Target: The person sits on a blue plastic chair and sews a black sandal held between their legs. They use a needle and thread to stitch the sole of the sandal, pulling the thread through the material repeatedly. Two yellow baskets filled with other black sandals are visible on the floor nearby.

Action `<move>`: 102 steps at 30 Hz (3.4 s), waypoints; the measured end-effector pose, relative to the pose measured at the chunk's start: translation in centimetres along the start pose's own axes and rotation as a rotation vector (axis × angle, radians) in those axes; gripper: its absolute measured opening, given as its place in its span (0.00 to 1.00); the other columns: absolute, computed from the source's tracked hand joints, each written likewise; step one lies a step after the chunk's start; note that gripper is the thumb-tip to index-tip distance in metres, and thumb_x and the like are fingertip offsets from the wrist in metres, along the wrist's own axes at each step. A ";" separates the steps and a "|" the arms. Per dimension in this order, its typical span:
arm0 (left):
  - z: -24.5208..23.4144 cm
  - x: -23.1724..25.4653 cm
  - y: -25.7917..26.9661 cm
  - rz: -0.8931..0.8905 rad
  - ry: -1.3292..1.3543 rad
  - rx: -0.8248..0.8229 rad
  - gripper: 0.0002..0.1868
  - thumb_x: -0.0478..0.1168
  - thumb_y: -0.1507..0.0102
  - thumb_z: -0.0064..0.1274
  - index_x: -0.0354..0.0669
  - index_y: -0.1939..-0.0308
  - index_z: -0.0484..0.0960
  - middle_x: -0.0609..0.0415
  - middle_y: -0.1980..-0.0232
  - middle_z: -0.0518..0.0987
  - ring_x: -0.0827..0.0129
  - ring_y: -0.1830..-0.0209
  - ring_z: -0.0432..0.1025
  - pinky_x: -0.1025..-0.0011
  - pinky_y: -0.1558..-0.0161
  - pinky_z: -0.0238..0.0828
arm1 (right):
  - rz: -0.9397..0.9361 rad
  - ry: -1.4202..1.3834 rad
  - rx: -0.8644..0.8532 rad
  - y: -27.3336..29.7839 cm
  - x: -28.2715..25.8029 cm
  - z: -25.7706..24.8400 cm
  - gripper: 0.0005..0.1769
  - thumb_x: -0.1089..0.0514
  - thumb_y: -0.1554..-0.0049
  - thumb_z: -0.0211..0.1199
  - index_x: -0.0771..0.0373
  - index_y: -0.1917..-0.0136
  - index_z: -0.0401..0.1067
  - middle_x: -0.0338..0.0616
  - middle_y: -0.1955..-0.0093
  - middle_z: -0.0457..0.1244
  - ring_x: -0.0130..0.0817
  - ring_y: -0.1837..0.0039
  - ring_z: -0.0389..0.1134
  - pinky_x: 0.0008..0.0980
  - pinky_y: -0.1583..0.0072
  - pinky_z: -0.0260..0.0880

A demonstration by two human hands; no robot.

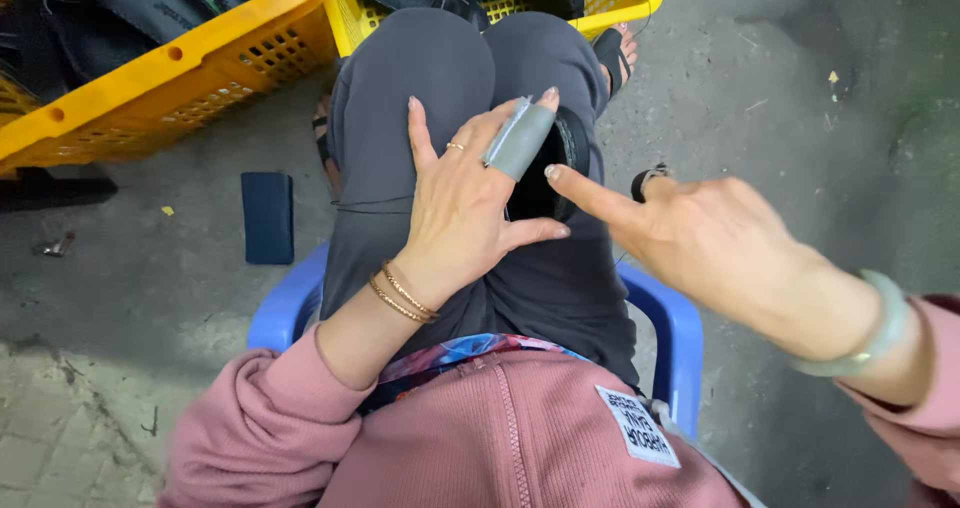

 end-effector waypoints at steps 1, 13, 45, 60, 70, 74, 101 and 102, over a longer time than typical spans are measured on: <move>0.0 0.0 0.0 -0.004 0.001 0.005 0.65 0.74 0.55 0.70 0.60 0.24 0.49 0.59 0.31 0.69 0.67 0.31 0.65 0.30 0.30 0.29 | -0.005 0.005 0.000 0.0 -0.4 0.4 0.39 0.55 0.46 0.58 0.31 0.24 0.54 0.34 0.78 0.49 0.33 0.83 0.54 0.36 0.79 0.55; -5.2 2.0 3.4 0.368 0.215 0.435 0.18 0.47 0.36 0.61 0.35 0.56 0.76 0.47 0.52 0.77 0.52 0.55 0.76 0.59 0.55 0.73 | 0.198 -0.121 0.059 1.3 -0.7 -0.1 0.36 0.39 0.43 0.63 0.33 0.24 0.57 0.36 0.76 0.53 0.42 0.79 0.52 0.40 0.78 0.56; -1.8 2.7 1.1 0.118 0.300 0.092 0.16 0.45 0.32 0.54 0.66 0.40 0.76 0.55 0.46 0.82 0.65 0.55 0.79 0.72 0.61 0.72 | 0.318 -0.032 -0.124 12.7 3.6 -1.7 0.40 0.58 0.41 0.57 0.13 0.27 0.53 0.38 0.72 0.39 0.33 0.77 0.39 0.35 0.75 0.50; -8.3 -7.3 2.0 0.010 0.053 0.416 0.20 0.41 0.29 0.51 0.37 0.35 0.71 0.38 0.38 0.73 0.44 0.37 0.65 0.53 0.35 0.62 | 0.448 -1.197 0.265 5.7 1.8 0.7 0.06 0.57 0.39 0.53 0.60 0.51 0.67 0.38 0.52 0.64 0.28 0.50 0.65 0.28 0.46 0.62; -3.4 1.4 1.3 0.151 0.146 0.104 0.32 0.57 0.32 0.51 0.52 0.28 0.63 0.57 0.58 0.74 0.58 0.62 0.66 0.63 0.57 0.64 | 0.521 -1.774 0.292 0.6 -1.5 1.2 0.12 0.53 0.41 0.55 0.61 0.62 0.66 0.48 0.59 0.67 0.20 0.75 0.57 0.16 0.71 0.56; -3.1 2.2 -1.5 0.197 0.055 0.082 0.25 0.53 0.34 0.52 0.56 0.34 0.71 0.56 0.53 0.77 0.57 0.63 0.68 0.60 0.64 0.67 | 0.611 -2.079 0.443 -0.2 -1.4 2.6 0.13 0.53 0.39 0.54 0.65 0.59 0.65 0.54 0.71 0.61 0.31 0.66 0.62 0.21 0.70 0.56; -4.5 1.7 2.6 0.147 0.512 0.012 0.26 0.33 0.33 0.47 0.44 0.31 0.62 0.51 0.42 0.75 0.59 0.42 0.71 0.65 0.32 0.64 | 0.683 -2.225 0.266 1.1 -2.1 1.7 0.11 0.55 0.38 0.51 0.65 0.52 0.68 0.53 0.67 0.64 0.31 0.74 0.59 0.21 0.75 0.55; -5.3 2.4 2.9 0.166 0.466 0.023 0.22 0.32 0.31 0.41 0.41 0.32 0.64 0.50 0.32 0.72 0.51 0.35 0.68 0.63 0.31 0.65 | 0.637 -2.122 0.180 1.4 -2.3 1.5 0.20 0.54 0.38 0.49 0.67 0.40 0.72 0.51 0.63 0.68 0.27 0.79 0.58 0.20 0.78 0.57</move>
Point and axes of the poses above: each hand's wrist, its own y-axis away from the middle knuckle, its own z-axis out of the palm, x = y × z, the point moved 5 cm from there along -y, towards the middle knuckle
